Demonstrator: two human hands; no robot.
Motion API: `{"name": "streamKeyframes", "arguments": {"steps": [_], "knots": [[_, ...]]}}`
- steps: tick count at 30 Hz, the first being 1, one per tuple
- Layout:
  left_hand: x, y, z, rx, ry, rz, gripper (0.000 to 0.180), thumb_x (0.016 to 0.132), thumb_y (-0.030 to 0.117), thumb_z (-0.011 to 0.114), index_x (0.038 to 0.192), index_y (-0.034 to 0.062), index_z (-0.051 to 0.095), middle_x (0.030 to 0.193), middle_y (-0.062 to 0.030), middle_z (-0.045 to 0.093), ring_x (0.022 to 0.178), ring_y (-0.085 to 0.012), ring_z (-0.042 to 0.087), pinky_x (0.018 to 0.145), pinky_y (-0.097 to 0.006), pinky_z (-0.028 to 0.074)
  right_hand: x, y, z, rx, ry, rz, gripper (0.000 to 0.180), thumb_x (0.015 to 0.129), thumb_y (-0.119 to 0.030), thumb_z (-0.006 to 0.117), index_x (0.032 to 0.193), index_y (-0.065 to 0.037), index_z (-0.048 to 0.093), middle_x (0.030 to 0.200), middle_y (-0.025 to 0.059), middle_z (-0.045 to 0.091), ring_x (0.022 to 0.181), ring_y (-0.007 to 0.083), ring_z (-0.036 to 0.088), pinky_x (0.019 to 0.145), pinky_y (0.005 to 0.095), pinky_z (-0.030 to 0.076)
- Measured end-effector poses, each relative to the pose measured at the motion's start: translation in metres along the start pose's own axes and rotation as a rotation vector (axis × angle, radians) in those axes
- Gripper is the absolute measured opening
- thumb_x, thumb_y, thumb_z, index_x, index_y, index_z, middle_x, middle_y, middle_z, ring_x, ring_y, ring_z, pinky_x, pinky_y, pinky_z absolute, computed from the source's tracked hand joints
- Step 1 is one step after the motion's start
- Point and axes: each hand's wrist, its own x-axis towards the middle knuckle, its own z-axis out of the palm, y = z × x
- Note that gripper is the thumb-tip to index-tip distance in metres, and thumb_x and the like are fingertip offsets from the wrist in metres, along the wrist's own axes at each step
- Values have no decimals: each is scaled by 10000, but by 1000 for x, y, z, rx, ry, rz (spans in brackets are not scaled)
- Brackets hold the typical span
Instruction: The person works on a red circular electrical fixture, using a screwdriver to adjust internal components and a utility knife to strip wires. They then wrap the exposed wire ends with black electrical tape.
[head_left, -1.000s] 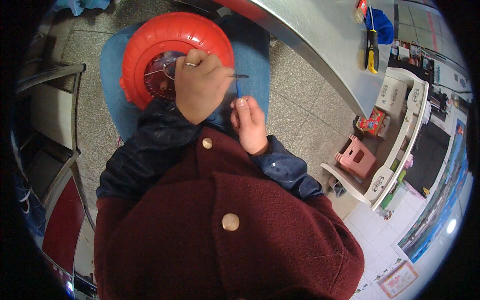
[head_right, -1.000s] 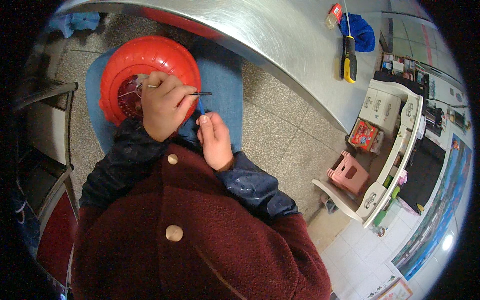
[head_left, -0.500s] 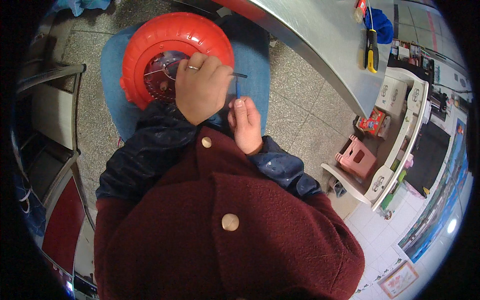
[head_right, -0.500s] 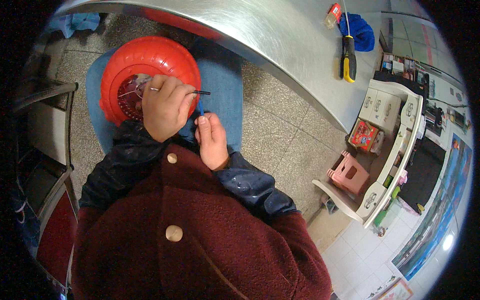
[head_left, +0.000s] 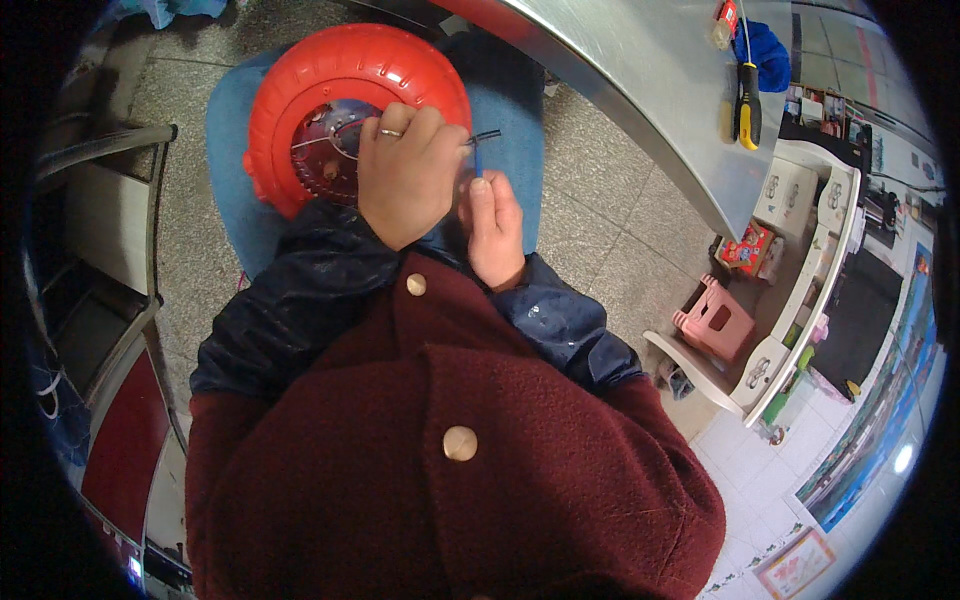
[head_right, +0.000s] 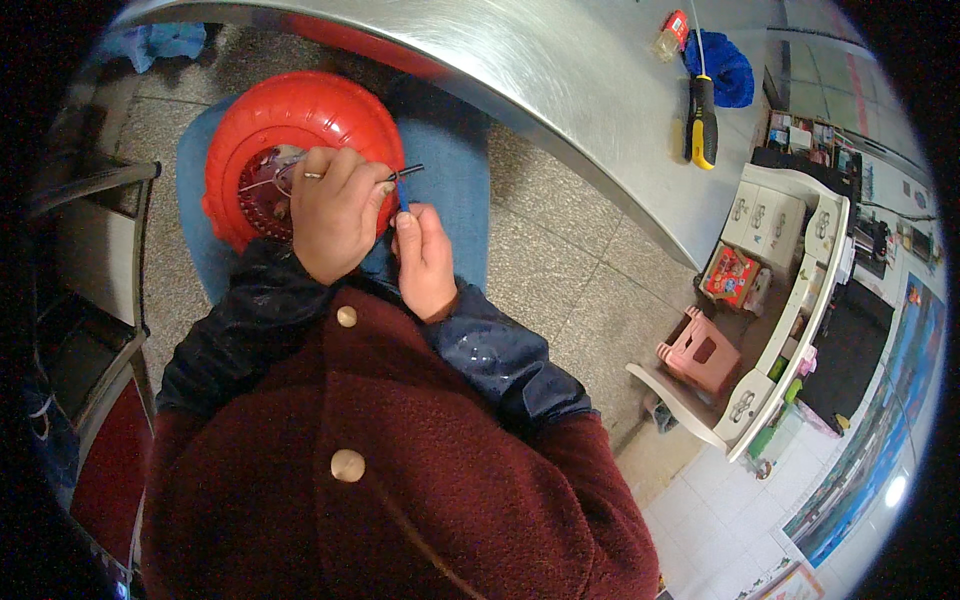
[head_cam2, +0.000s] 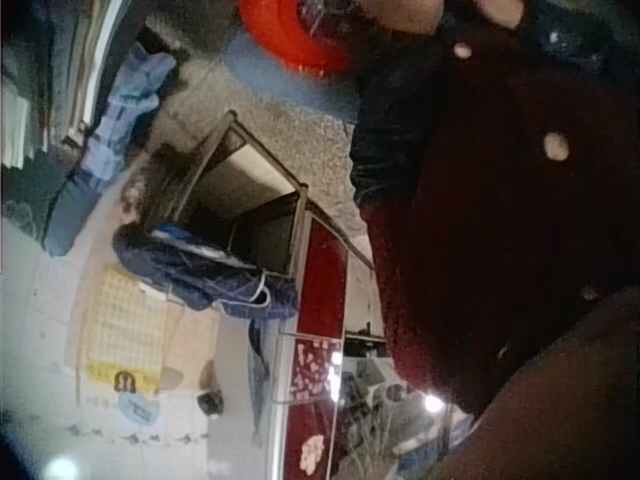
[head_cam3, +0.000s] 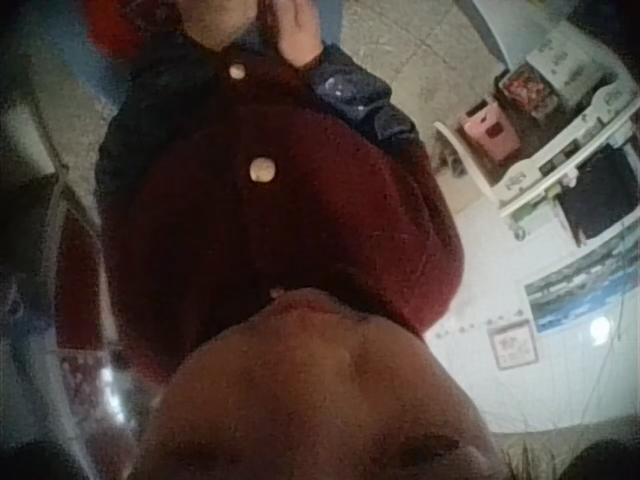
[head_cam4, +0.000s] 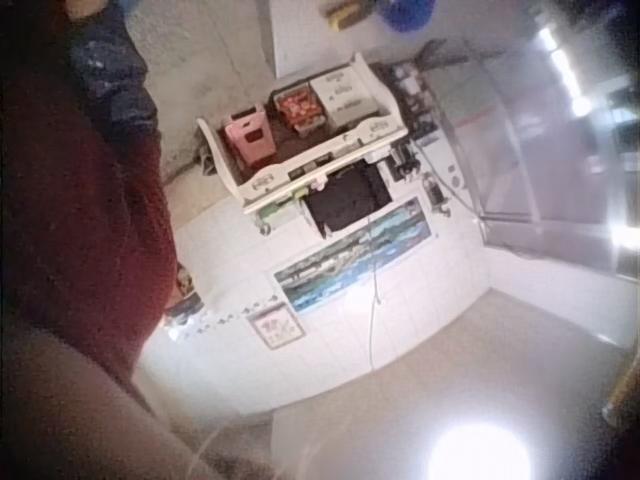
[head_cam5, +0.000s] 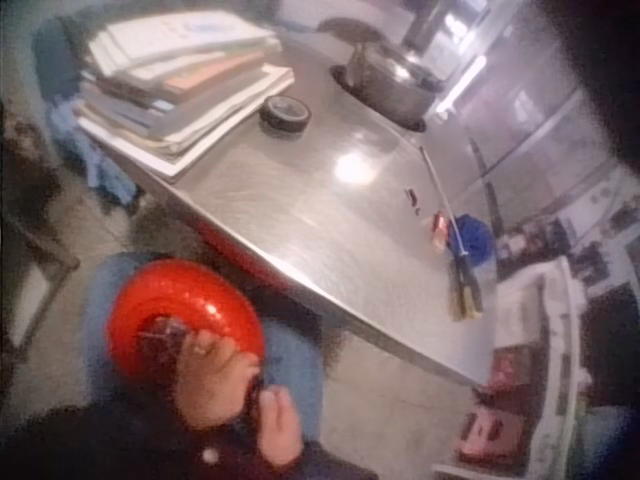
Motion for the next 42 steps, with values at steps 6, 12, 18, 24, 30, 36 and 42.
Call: {"name": "streamKeyframes", "arguments": {"steps": [6,12,18,24,30,36,42], "knots": [[-1,0,1,21,-9,-1,137,803,203,699,923,159,651,902,-16,555,922,-270,538,768,-444,398,-4,-1,-11,-27,-57,12,266,1103,-283,449,1034,-55,568,741,-40,488,626,51,413,545,227,336],[1,2,0,45,-15,-2,135,808,214,705,918,165,644,900,-18,552,924,-269,536,775,-447,393,-10,13,-14,16,-75,107,273,1103,-280,446,1021,-49,566,741,-39,485,618,54,410,540,229,332],[2,3,-1,47,-7,-7,124,812,213,704,912,173,644,898,-17,551,916,-271,534,775,-447,390,-19,12,-21,35,-49,79,277,1104,-279,438,1033,-44,566,721,-42,463,607,55,394,537,234,327],[2,3,-1,52,-15,12,106,817,213,701,899,175,646,890,-10,552,897,-266,534,767,-440,388,-14,11,-25,-147,-27,-73,244,1098,-239,454,1049,-32,574,717,-35,475,612,55,396,546,237,342],[3,3,-2,41,-10,-7,92,820,210,701,890,172,654,878,-10,550,890,-259,531,763,-433,385,-2,9,-21,-261,-19,-52,208,1055,-202,537,1064,-1,590,762,144,606,680,237,606,662,373,490],[2,3,-3,39,-1,-8,95,819,204,702,890,164,653,879,-12,546,895,-259,527,770,-436,384,1,3,-17,-389,76,-112,209,1027,-220,586,1071,-17,608,768,186,650,694,342,663,639,413,502],[4,2,-4,60,-2,2,106,811,213,710,886,164,653,885,-14,545,901,-260,525,773,-430,380,10,1,-20,-541,160,-200,210,994,-256,639,1054,-55,643,814,220,687,755,428,682,645,463,516]]}}
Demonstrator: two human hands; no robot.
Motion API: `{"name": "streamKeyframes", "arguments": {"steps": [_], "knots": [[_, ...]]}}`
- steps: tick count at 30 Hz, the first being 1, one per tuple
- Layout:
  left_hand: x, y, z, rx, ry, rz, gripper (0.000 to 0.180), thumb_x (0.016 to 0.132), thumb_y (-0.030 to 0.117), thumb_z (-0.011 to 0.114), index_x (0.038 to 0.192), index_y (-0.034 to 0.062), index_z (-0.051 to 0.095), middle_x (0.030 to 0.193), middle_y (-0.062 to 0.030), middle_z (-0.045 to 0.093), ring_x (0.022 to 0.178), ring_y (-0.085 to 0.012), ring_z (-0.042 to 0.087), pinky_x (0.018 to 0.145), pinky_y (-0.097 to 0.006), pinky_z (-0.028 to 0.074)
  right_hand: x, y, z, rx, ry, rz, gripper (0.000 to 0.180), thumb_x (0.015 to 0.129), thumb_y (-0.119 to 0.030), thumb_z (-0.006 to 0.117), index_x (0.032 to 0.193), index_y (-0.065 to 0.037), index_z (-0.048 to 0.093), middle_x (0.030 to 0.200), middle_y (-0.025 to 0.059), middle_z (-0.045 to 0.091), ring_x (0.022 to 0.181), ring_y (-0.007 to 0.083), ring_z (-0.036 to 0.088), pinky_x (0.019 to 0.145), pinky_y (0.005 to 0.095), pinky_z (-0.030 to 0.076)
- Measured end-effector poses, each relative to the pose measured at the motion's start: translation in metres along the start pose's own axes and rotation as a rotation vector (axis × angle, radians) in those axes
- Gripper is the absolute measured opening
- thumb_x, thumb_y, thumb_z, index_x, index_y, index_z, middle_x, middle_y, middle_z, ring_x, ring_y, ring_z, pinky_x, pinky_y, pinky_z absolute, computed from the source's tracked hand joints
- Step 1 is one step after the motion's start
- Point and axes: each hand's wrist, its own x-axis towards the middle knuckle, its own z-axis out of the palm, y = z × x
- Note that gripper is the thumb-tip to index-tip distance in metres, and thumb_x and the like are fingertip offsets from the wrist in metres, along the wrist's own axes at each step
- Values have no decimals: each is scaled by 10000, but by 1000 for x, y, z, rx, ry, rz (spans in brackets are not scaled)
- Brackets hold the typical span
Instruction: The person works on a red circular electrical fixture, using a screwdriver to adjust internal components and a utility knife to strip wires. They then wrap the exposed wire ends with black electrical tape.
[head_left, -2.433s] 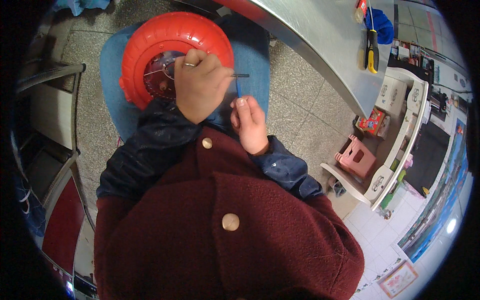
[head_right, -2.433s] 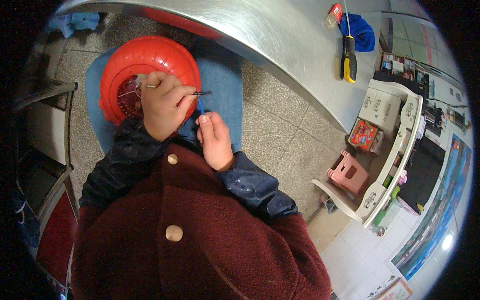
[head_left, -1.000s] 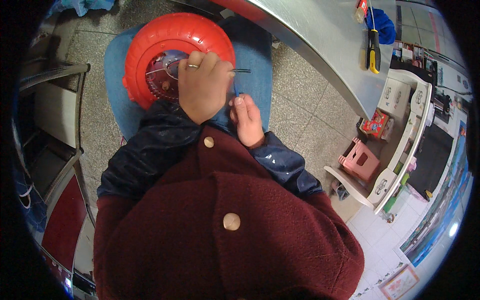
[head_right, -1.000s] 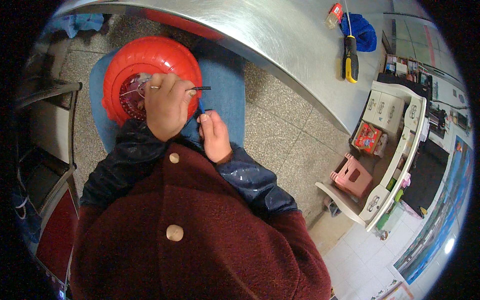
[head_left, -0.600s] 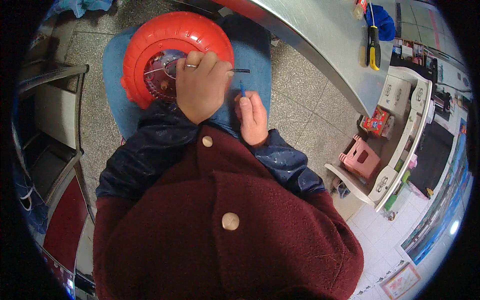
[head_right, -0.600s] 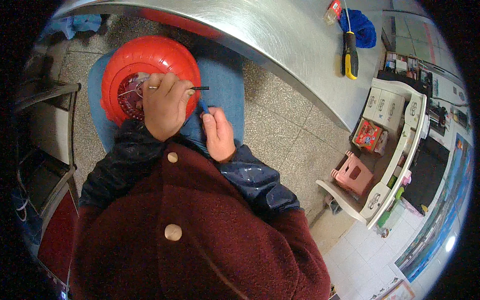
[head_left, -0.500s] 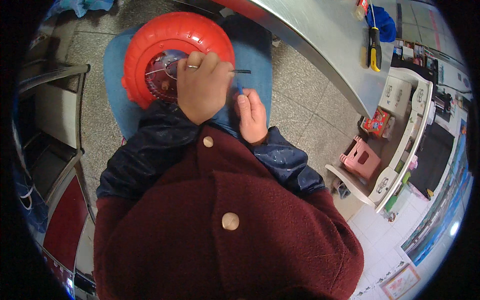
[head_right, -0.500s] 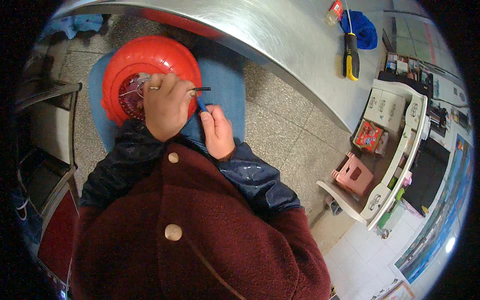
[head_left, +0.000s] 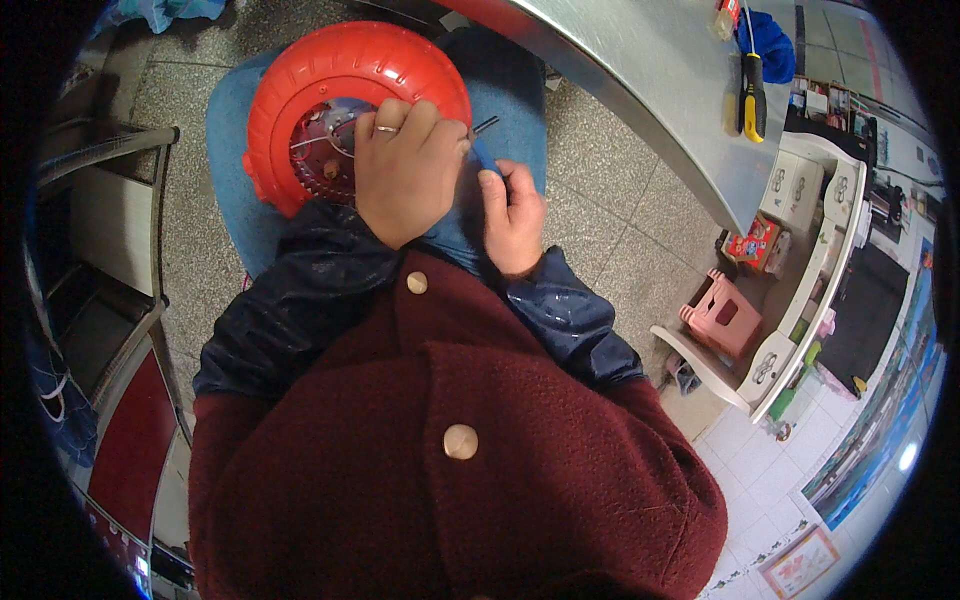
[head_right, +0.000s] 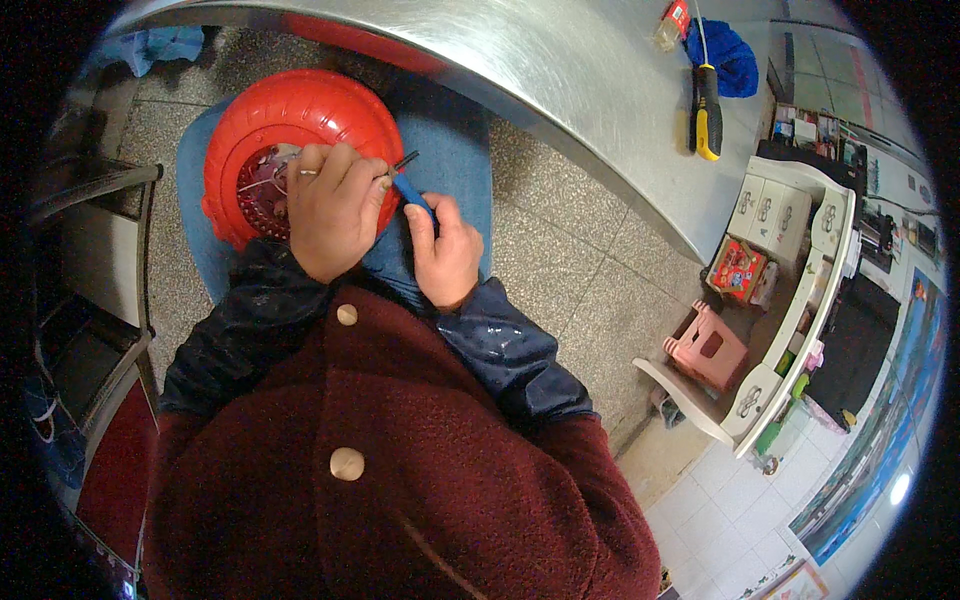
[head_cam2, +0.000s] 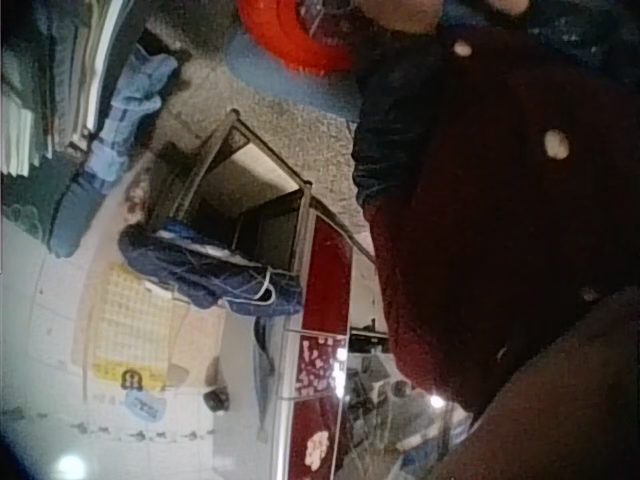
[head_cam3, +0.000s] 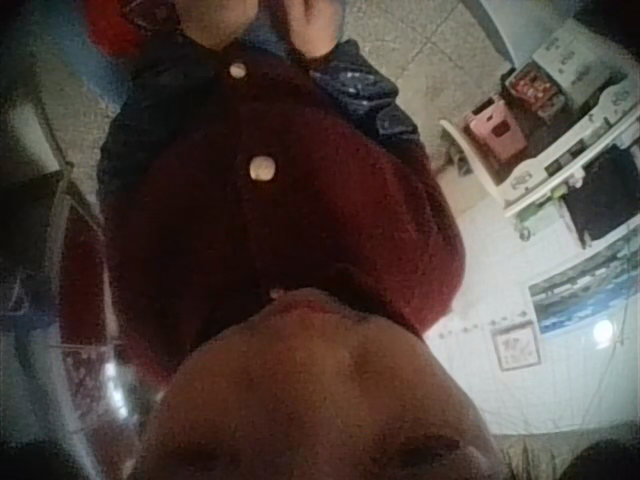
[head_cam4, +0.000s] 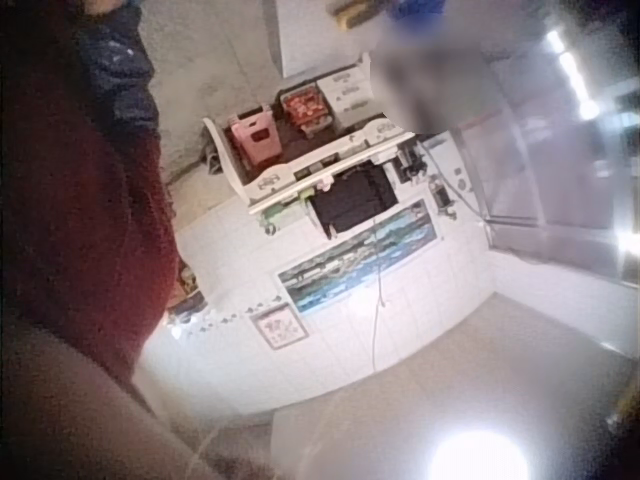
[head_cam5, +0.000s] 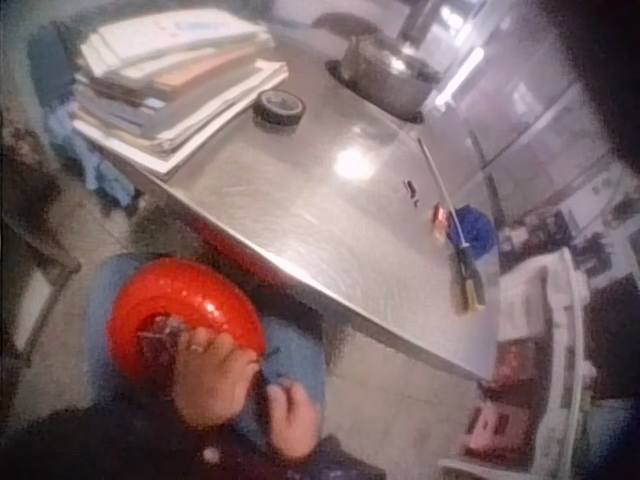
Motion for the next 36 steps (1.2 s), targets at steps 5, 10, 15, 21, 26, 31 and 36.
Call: {"name": "streamKeyframes", "arguments": {"steps": [5,10,15,21,26,31,36], "knots": [[2,-1,-2,-50,-18,14,172,779,279,755,867,168,658,882,-9,540,900,-256,515,766,-423,370,3,1,-1,-2,51,-52,213,978,-271,664,1040,-68,653,810,209,693,751,424,686,636,463,519],[3,-5,-2,18,-44,29,245,746,362,781,847,174,661,878,1,539,898,-244,514,751,-420,361,3,3,1,-56,60,-72,205,970,-264,675,1043,-73,655,819,202,691,753,410,688,630,455,519],[2,-4,0,39,-40,30,269,733,385,787,841,174,658,860,12,540,878,-235,520,737,-419,359,1,6,4,-75,114,-141,199,961,-256,687,1036,-75,655,818,195,687,742,402,685,615,445,515],[3,-2,1,66,-26,37,281,727,396,788,832,175,651,855,10,540,874,-236,520,735,-420,360,1,8,5,-73,143,-147,201,956,-260,694,1034,-78,659,824,194,688,727,402,684,602,445,512],[3,-2,1,81,-26,39,289,727,403,788,824,173,641,850,8,535,869,-240,518,734,-421,362,1,9,6,-73,144,-142,201,955,-258,696,1035,-77,660,829,193,690,726,404,684,597,446,512],[3,-4,3,97,6,56,304,718,412,792,787,171,620,844,7,529,868,-240,520,730,-423,363,1,8,6,-71,152,-132,194,958,-252,692,1037,-77,659,820,195,688,726,404,684,598,447,513],[3,-5,3,123,14,60,314,710,418,794,763,175,603,842,6,525,871,-243,524,730,-426,364,2,9,7,-81,169,-147,188,963,-238,685,1042,-70,653,807,206,683,732,415,682,608,458,515]]}}
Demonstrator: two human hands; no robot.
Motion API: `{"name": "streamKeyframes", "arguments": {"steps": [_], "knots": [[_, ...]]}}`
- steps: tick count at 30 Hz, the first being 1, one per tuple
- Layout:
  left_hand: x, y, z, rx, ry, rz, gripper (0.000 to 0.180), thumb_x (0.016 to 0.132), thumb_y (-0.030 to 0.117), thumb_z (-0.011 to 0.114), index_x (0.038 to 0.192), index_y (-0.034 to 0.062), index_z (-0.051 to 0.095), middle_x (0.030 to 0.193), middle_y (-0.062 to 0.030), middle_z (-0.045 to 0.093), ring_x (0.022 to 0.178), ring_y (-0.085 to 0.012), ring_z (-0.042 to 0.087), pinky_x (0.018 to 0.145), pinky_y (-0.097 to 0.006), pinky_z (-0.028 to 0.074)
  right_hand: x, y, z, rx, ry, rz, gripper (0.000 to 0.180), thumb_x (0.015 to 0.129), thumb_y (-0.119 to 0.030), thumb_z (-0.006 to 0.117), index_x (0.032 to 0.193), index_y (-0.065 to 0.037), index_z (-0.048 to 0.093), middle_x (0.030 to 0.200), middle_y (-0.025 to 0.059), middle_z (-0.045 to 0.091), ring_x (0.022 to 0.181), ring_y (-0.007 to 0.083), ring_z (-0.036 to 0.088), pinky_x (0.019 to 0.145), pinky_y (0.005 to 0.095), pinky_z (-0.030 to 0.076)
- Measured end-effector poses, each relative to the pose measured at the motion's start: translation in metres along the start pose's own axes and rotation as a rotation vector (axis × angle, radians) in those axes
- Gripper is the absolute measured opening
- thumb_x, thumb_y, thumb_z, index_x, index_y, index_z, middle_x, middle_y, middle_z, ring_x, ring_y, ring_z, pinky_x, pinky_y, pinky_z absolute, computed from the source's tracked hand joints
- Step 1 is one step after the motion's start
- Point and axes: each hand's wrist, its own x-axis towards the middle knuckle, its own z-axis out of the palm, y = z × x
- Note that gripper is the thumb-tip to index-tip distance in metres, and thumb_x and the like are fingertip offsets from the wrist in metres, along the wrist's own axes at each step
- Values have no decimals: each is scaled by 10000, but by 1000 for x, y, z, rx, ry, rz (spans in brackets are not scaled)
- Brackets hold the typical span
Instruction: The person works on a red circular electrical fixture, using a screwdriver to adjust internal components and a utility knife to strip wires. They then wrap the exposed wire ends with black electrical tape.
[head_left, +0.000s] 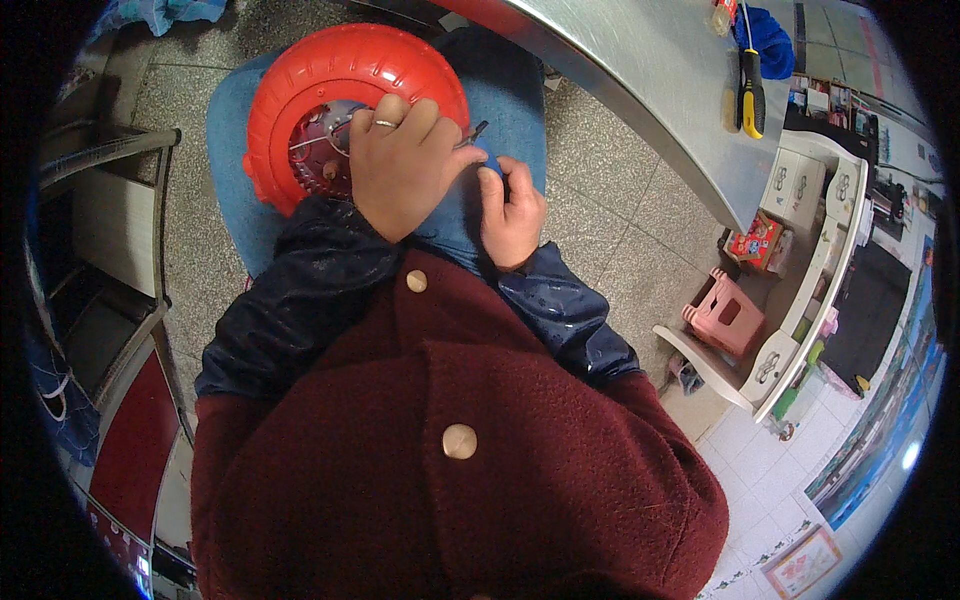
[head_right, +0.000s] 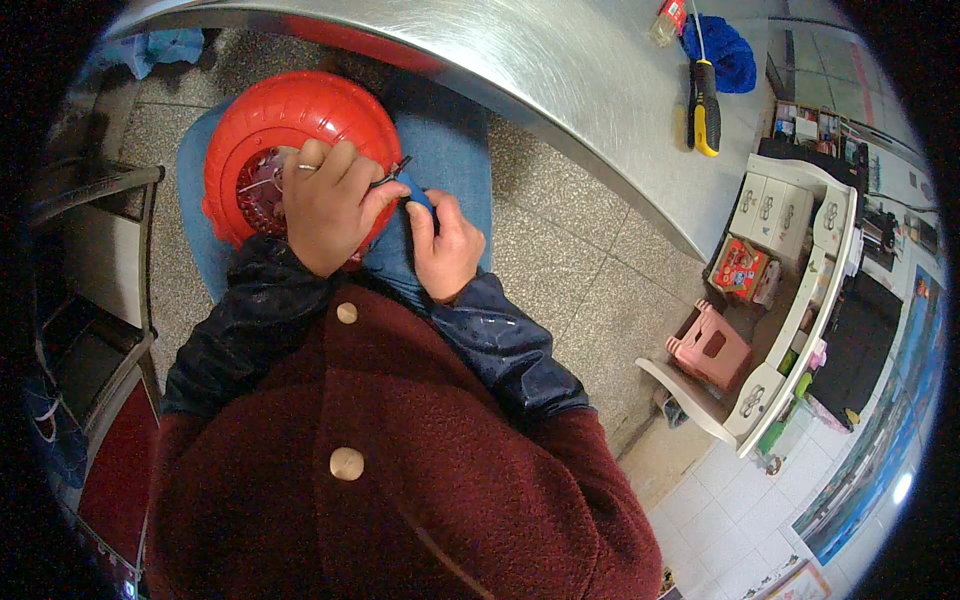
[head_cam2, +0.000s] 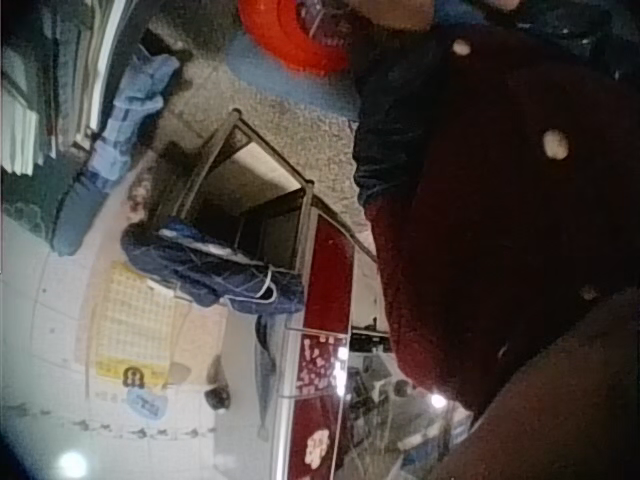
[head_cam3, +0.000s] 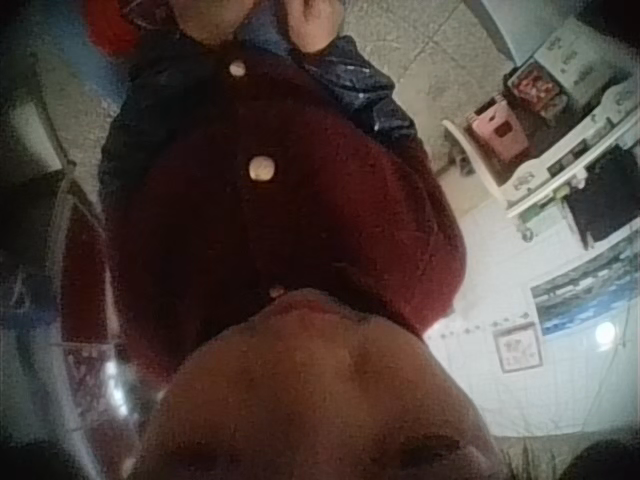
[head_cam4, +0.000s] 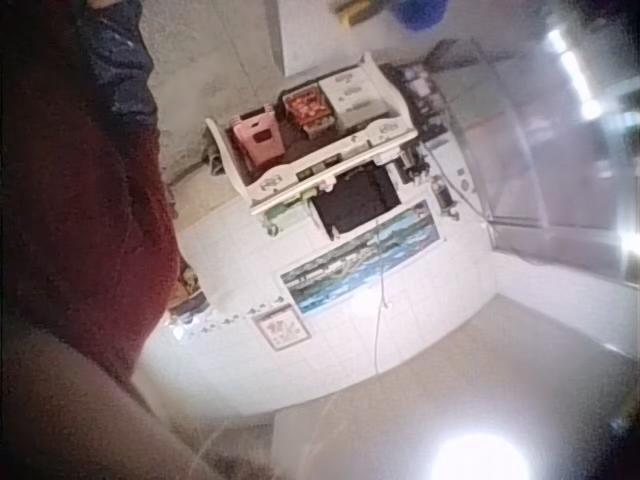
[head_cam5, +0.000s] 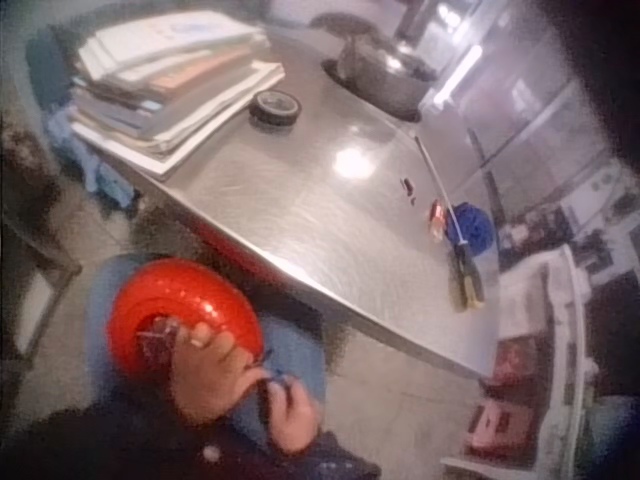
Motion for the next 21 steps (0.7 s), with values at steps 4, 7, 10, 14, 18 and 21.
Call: {"name": "streamKeyframes", "arguments": {"steps": [4,7,10,14,18,21], "knots": [[-2,2,-3,7,-27,8,325,699,421,796,767,177,593,848,3,524,873,-246,523,734,-425,367,4,6,-3,50,20,100,186,971,-218,672,1060,-57,643,795,216,682,731,418,686,613,461,515],[-3,3,-4,-45,-16,12,331,690,419,797,793,177,596,860,0,527,877,-249,524,739,-422,372,2,9,-6,76,-20,72,170,1002,-179,633,1073,-24,634,744,115,620,679,225,598,609,356,480],[-4,3,-4,-89,-7,14,323,699,402,797,841,179,612,873,-1,530,882,-252,528,745,-421,377,2,9,-11,101,-40,73,173,997,-183,638,1077,-30,628,775,162,644,699,314,639,615,389,496],[-5,4,-5,-121,-19,6,284,731,344,797,901,183,635,882,-1,535,883,-249,535,749,-422,386,2,11,-13,84,-50,69,179,991,-189,645,1073,-31,622,789,200,668,702,375,685,618,413,511],[-5,-1,-7,-232,-11,-7,229,770,239,783,949,173,657,903,-12,571,883,-260,545,762,-421,407,1,22,-12,210,-32,104,126,986,-136,647,1022,-20,612,722,74,582,659,160,557,610,314,459],[-4,-7,-9,-352,-7,-21,202,785,159,770,964,150,675,921,-21,599,887,-275,556,781,-421,427,2,32,-17,300,-55,178,182,894,-87,744,962,-20,589,700,120,591,629,200,585,599,335,471]]}}
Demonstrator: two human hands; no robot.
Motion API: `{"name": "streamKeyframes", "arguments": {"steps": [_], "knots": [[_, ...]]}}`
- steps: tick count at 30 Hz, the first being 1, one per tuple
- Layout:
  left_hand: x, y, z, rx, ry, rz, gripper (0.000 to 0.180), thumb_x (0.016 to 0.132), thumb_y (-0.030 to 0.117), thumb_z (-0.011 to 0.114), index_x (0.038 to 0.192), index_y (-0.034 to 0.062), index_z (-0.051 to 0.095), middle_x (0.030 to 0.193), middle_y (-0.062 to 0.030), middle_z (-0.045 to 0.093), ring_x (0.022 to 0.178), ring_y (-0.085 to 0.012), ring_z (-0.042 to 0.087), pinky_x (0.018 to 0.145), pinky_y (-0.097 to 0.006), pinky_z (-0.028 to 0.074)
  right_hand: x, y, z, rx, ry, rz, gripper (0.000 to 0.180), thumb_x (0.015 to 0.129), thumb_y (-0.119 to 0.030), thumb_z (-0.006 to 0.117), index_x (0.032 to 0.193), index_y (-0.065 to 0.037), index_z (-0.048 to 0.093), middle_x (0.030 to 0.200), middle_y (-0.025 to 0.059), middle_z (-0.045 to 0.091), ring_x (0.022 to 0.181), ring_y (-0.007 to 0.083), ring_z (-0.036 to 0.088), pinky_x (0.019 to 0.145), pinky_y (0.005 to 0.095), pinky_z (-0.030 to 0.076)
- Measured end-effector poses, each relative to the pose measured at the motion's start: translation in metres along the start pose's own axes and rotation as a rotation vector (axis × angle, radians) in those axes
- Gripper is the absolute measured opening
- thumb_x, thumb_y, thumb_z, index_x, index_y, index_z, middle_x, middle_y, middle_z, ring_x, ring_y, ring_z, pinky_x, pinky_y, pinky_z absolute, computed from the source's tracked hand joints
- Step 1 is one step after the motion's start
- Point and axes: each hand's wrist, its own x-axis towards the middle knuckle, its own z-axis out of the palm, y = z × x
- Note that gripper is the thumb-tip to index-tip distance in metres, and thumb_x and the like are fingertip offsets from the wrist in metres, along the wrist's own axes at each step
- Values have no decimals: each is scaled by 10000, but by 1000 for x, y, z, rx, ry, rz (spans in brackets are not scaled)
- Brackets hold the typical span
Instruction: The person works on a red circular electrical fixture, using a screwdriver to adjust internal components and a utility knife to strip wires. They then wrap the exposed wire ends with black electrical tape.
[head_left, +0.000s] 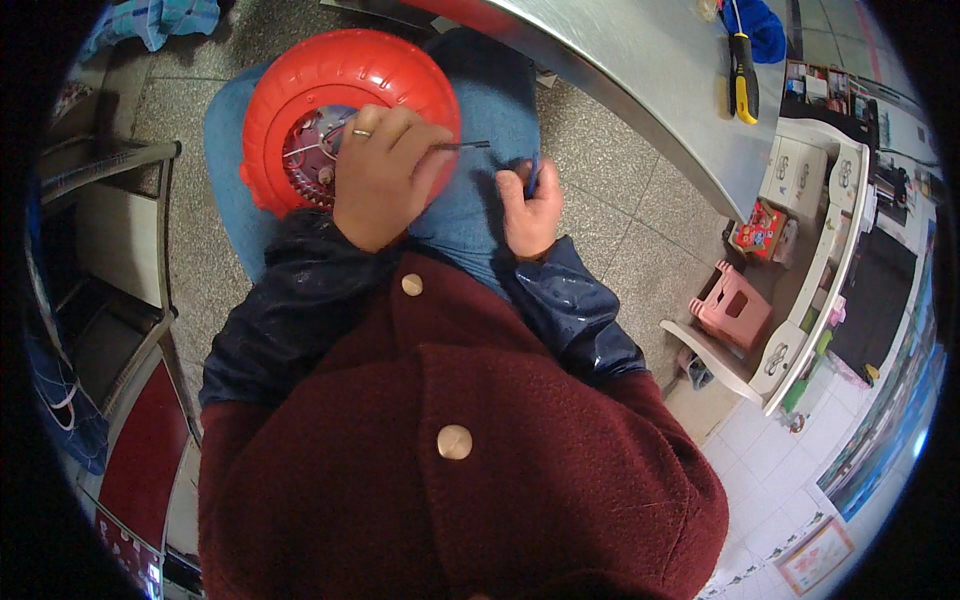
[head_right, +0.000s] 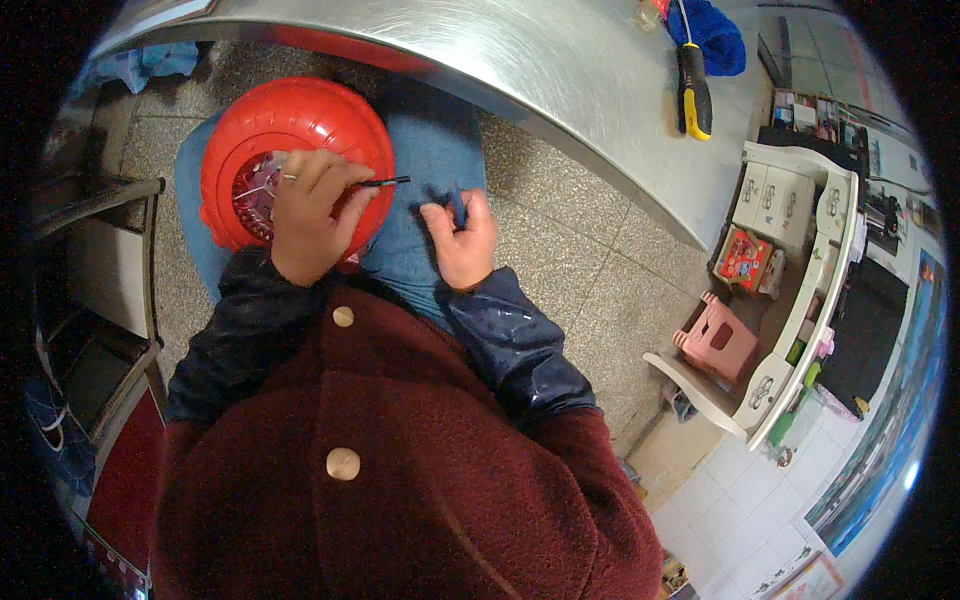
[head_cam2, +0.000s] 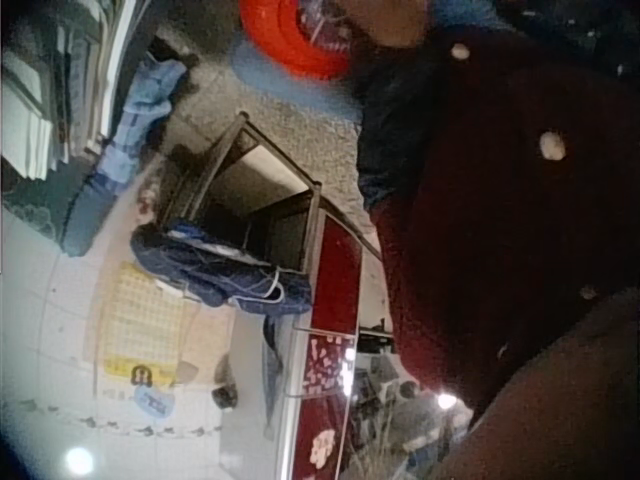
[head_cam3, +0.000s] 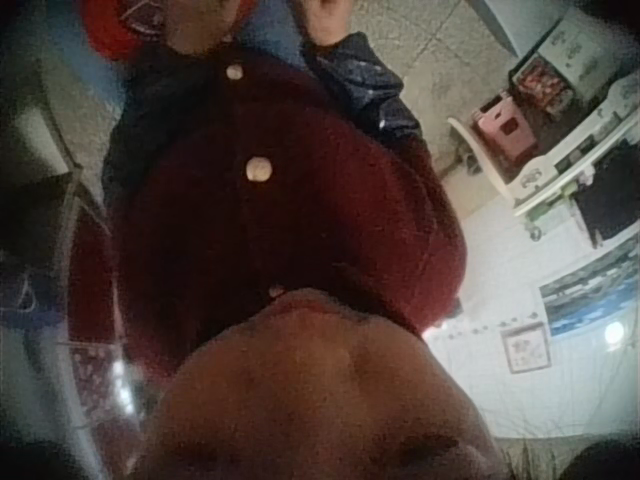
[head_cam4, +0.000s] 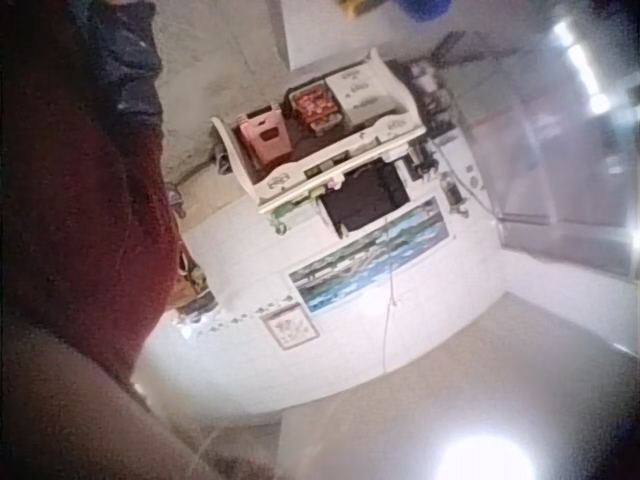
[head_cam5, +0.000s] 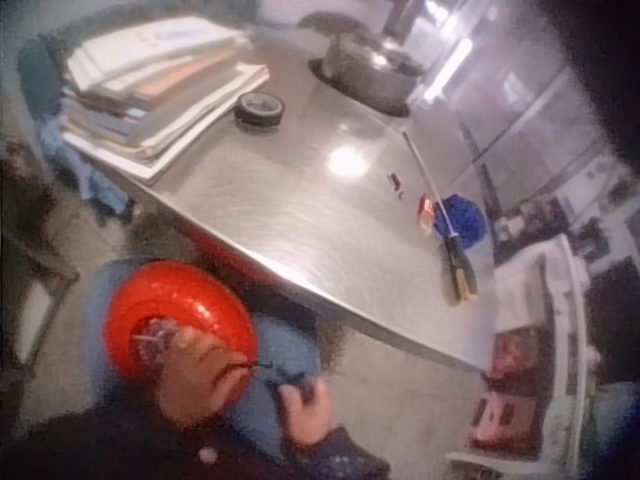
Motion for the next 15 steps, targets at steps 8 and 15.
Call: {"name": "streamKeyframes", "arguments": {"steps": [8,15], "knots": [[1,3,-8,-59,4,-8,180,797,80,746,963,125,696,920,-26,615,900,-278,570,794,-417,441,4,-16,-5,154,-44,5,160,903,-69,745,853,-8,606,731,26,566,699,107,533,635,284,441],[1,5,-9,-66,4,-1,170,800,90,743,955,134,691,920,-26,612,895,-274,565,785,-409,437,13,-59,-10,674,-280,674,273,1047,-258,582,925,-20,639,650,-22,483,573,74,425,533,239,337]]}}
